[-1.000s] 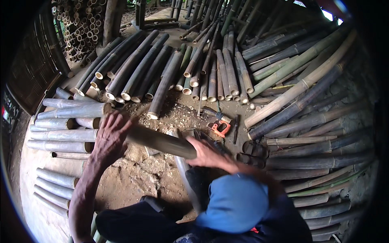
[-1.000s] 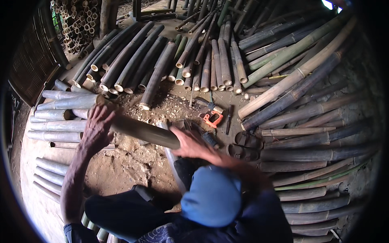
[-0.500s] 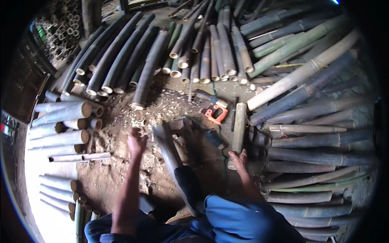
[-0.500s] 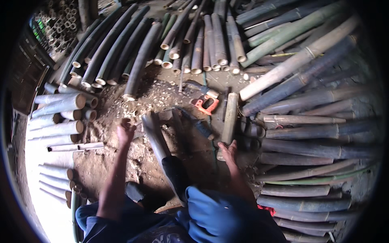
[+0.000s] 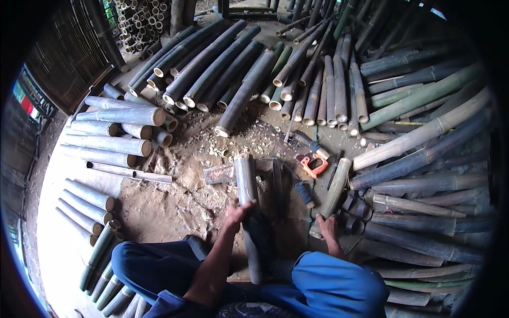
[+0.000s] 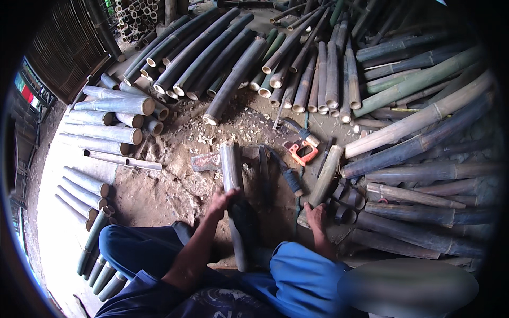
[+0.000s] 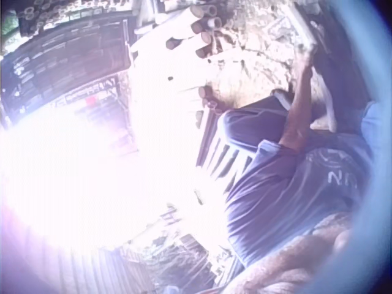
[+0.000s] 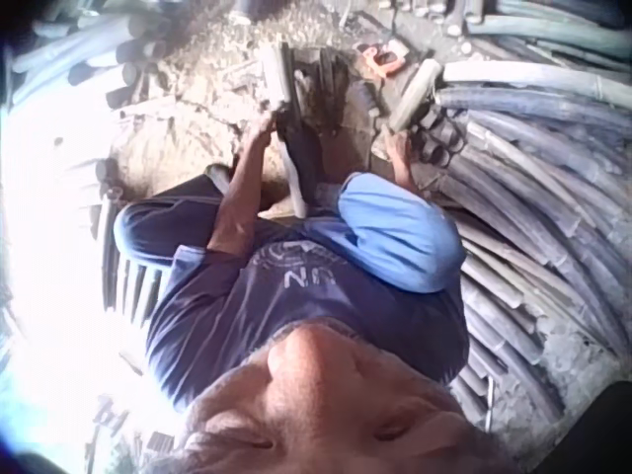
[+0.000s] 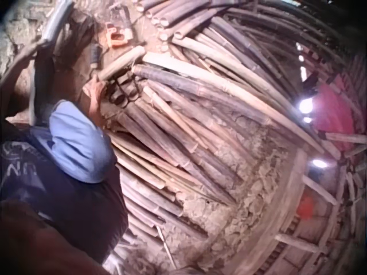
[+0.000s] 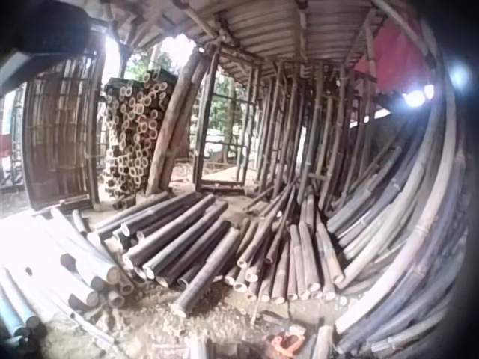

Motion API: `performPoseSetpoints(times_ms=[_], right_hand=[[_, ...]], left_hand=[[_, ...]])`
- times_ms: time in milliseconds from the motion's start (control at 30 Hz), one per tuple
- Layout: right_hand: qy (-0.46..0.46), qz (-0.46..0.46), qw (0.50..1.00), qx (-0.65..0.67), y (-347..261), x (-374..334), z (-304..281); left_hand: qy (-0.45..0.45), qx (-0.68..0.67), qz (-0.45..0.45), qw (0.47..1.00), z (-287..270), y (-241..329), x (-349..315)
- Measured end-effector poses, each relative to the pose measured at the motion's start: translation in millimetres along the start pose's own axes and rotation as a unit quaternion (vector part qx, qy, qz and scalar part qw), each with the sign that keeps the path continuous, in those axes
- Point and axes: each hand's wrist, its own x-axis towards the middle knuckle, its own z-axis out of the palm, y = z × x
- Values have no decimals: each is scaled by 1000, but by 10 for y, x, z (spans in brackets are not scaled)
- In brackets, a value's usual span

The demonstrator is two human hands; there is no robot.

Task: The person processes bamboo stalks by hand and with a knife, scraping the outer layer and moving the stalks to different stacks on the ground.

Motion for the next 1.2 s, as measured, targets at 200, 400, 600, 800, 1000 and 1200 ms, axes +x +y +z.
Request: performPoseSetpoints(times_ms=[200,400,600,800,1000,1200], right_hand=[[43,-34,994,-90,-147,-69,-71],[-2,-50,989,-142,24,-125,-163],[-257,-237,929,-120,726,-872,18],[-487,-341,800,-81,456,-1642,916],[-427,-291,856,4,-416,-1956,798],[-396,-360,843,-57,-897,-2002,421]], left_hand=[[245,-20,34,969,-163,-127,186],[319,325,231,860,-570,366,404],[295,567,187,746,-466,980,652],[127,719,149,667,-702,1059,968],[86,720,155,671,-586,1157,1037],[107,718,229,649,-801,1128,1074]])
